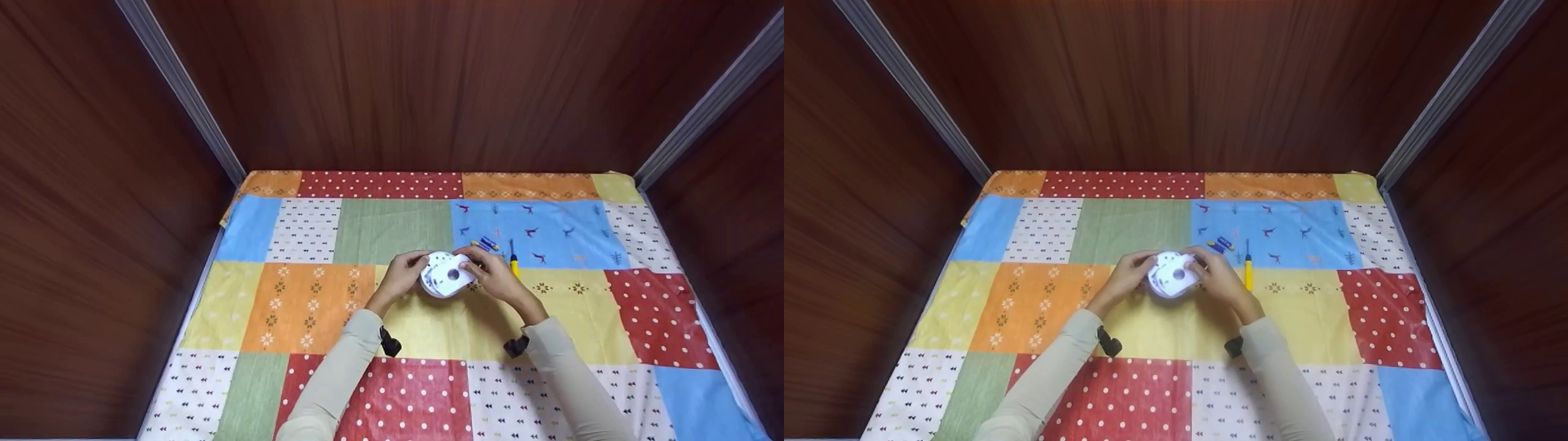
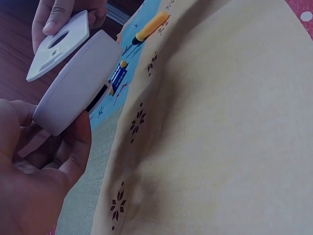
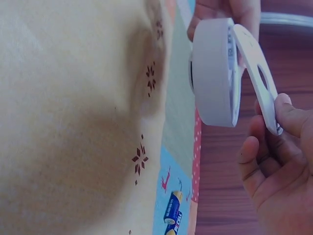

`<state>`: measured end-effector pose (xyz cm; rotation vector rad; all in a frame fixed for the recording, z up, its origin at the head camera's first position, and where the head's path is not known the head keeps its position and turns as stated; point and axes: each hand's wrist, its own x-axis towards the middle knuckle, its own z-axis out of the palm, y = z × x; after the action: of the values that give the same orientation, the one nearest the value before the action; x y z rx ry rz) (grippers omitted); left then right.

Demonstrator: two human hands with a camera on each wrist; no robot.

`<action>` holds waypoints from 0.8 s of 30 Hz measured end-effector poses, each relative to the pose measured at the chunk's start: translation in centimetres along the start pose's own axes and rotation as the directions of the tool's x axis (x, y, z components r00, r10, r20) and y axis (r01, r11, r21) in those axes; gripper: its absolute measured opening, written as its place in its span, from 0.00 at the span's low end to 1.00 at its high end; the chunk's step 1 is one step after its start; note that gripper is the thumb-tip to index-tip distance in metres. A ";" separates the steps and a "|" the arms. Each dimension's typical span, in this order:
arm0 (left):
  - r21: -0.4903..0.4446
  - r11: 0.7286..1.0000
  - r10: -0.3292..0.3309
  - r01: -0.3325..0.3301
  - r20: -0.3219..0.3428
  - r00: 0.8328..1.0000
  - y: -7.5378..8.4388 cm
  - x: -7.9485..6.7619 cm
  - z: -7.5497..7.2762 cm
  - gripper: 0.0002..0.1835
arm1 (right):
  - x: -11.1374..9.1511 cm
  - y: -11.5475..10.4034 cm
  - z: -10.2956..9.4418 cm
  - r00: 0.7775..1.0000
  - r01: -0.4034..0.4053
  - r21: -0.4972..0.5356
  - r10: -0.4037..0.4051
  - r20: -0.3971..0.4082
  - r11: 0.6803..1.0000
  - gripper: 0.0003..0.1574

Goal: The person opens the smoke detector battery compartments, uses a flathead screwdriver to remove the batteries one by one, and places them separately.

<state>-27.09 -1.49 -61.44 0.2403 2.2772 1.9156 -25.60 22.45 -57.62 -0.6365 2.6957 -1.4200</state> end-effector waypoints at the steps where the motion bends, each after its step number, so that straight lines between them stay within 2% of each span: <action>1: -0.004 1.000 -0.001 0.001 0.003 1.000 0.1 0.0 0.0 0.17 | 0.0 0.0 0.1 1.000 0.003 -0.008 -0.003 0.000 1.000 0.17; 11: 0.003 1.000 0.014 -0.014 0.022 1.000 0.2 -0.1 0.2 0.16 | 0.6 -0.1 1.1 0.997 -0.047 -0.081 0.042 -0.061 0.996 0.17; 17: -0.009 1.000 0.023 -0.023 0.028 0.999 0.3 0.0 0.3 0.16 | 0.8 0.0 1.9 0.994 -0.044 -0.132 0.030 -0.109 0.990 0.15; 24: -0.002 1.000 0.014 -0.014 0.018 1.000 0.4 0.1 0.3 0.17 | 0.8 0.1 2.4 0.986 -0.131 -0.154 0.112 -0.123 0.979 0.19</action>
<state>-27.16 -1.14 -61.14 0.2729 2.2676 1.9143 -25.88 20.38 -58.97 -0.3998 2.9039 -1.2557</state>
